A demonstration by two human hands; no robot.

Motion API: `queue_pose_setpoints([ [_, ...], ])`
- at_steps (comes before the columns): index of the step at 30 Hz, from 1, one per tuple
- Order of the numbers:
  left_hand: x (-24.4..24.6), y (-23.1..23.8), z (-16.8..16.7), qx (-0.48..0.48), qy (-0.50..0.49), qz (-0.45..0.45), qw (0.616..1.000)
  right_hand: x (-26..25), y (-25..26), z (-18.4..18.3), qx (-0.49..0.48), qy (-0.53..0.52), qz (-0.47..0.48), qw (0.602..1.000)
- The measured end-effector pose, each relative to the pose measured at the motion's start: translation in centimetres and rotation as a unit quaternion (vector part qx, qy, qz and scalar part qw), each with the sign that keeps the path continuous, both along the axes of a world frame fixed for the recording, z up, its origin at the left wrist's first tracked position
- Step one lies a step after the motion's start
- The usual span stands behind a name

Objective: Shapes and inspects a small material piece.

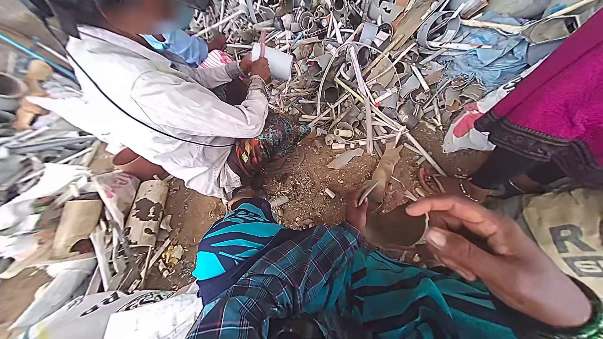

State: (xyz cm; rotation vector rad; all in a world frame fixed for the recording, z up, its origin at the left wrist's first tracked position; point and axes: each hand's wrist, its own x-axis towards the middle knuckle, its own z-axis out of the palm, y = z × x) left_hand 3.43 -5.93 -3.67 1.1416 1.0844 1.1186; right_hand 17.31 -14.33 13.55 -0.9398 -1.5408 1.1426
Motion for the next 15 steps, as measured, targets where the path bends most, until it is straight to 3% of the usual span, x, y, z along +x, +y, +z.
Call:
queue_pose_setpoints([
  [2,-0.1,-0.1,-0.4,0.007,0.005,-0.014,1.000,0.2,1.1,-2.2,-0.034,-0.001,-0.036,0.999],
  [6,0.1,-0.6,-0.2,0.013,0.013,-0.027,0.999,-0.9,5.2,-10.4,-0.130,-0.093,-0.162,0.974],
  [7,0.1,-0.7,-0.2,0.013,0.013,-0.027,0.999,-1.0,5.6,-10.8,-0.136,-0.097,-0.166,0.972],
  [12,0.0,0.0,-0.2,-0.016,-0.025,-0.016,0.999,0.1,2.1,-1.6,-0.054,0.040,-0.064,0.996],
  [15,-0.1,0.1,-0.2,-0.009,-0.018,-0.021,1.000,1.3,1.8,-1.9,-0.050,0.055,-0.056,0.996],
])
